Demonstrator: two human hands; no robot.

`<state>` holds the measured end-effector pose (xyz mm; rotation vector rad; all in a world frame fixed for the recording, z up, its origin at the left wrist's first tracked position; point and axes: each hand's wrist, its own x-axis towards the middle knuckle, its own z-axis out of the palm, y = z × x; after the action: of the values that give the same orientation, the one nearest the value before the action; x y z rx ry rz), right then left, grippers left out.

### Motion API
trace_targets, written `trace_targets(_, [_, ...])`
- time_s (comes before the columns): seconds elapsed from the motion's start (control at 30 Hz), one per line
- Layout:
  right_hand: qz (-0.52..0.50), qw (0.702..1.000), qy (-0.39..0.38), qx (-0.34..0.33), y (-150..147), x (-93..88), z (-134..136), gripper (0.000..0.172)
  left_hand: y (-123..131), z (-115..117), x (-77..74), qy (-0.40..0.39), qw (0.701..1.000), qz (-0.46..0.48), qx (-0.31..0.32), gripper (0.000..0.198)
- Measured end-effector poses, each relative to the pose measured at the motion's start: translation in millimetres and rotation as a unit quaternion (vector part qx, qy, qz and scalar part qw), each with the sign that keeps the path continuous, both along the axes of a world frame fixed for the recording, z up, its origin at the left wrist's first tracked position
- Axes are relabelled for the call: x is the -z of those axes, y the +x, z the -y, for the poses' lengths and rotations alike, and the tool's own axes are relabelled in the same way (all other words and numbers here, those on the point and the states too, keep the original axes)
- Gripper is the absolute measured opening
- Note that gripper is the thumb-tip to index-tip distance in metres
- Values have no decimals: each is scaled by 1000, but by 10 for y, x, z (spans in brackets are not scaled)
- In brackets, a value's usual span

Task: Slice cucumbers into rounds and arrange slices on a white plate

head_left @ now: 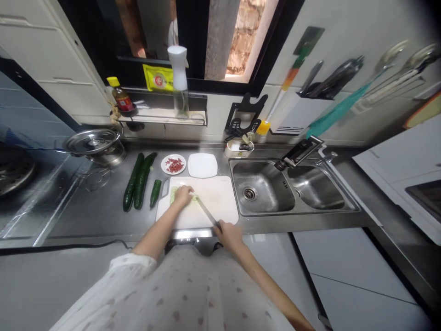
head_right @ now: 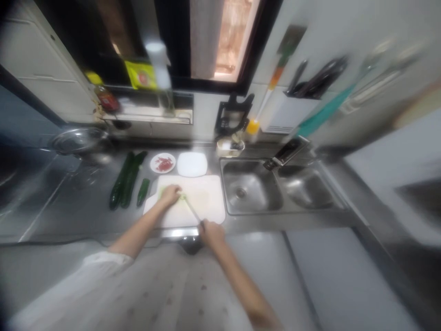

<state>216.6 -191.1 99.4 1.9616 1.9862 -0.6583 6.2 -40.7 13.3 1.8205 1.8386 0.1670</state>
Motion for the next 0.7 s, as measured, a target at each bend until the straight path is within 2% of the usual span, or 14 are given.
trace_targets(0.37, [2, 999, -30, -13, -38, -77, -56, 31, 11, -25, -67, -8, 1000, 17, -17, 26])
trace_targets(0.7, [-8, 999, -43, -21, -42, -61, -84, 30, 31, -25, -82, -9, 1000, 6, -22, 26])
